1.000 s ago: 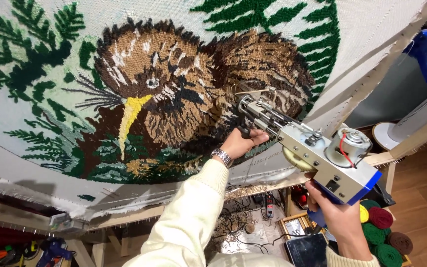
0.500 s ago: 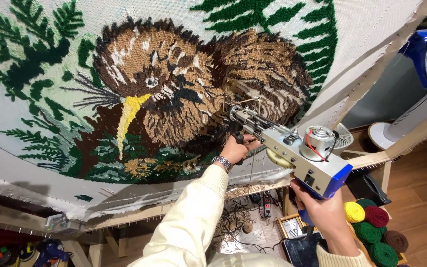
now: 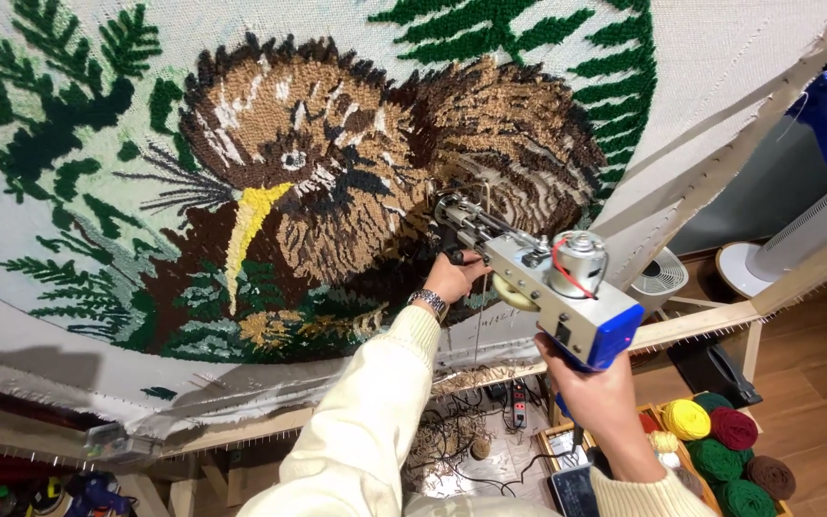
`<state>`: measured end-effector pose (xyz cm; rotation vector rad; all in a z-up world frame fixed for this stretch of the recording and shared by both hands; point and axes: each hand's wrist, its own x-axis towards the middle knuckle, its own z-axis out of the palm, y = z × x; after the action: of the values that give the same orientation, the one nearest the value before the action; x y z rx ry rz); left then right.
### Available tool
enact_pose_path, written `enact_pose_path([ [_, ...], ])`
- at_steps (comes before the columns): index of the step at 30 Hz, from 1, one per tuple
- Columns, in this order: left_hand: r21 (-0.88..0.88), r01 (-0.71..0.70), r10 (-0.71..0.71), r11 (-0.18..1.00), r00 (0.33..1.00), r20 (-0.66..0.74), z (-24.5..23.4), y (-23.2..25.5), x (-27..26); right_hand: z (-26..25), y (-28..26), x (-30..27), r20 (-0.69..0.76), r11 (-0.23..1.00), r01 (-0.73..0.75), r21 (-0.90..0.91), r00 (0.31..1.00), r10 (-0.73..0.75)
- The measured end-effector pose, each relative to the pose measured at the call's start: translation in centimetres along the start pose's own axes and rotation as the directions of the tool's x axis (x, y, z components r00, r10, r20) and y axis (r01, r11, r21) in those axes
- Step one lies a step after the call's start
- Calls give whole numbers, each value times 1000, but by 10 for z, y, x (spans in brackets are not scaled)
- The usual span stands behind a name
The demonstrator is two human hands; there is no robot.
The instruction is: A person uses a tufting gun to fill in a kiwi bird design on a rug canvas mounted on a vertical frame.
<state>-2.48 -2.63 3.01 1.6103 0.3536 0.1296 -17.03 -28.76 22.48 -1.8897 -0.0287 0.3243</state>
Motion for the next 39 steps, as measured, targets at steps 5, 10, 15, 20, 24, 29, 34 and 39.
enact_pose_path([
  [5,37,151,-149,988,987,-65,-9,1,10,10,8,7,-16,990,141,16,990,-141],
  [10,189,111,-103,976,993,-54,-16,-2,17,14,12,10,-24,997,76,-5,997,-76],
  [15,337,-3,9,942,1000,-18,-20,3,21,17,0,5,-11,999,-9,53,1000,10],
  [20,376,-91,100,922,995,-4,-25,-5,29,19,-10,-1,-39,988,-152,37,987,154],
  [24,386,-72,75,920,997,7,-21,2,21,17,10,8,-73,998,-1,61,997,6],
  [29,353,-27,26,935,1000,7,-20,8,18,16,6,7,-67,997,-43,66,997,47],
  [34,399,-40,33,916,999,25,-33,-15,50,18,-4,6,-37,972,-236,23,971,236],
  [39,426,-131,124,895,991,44,-32,5,30,19,9,9,-42,987,-13,158,999,20],
])
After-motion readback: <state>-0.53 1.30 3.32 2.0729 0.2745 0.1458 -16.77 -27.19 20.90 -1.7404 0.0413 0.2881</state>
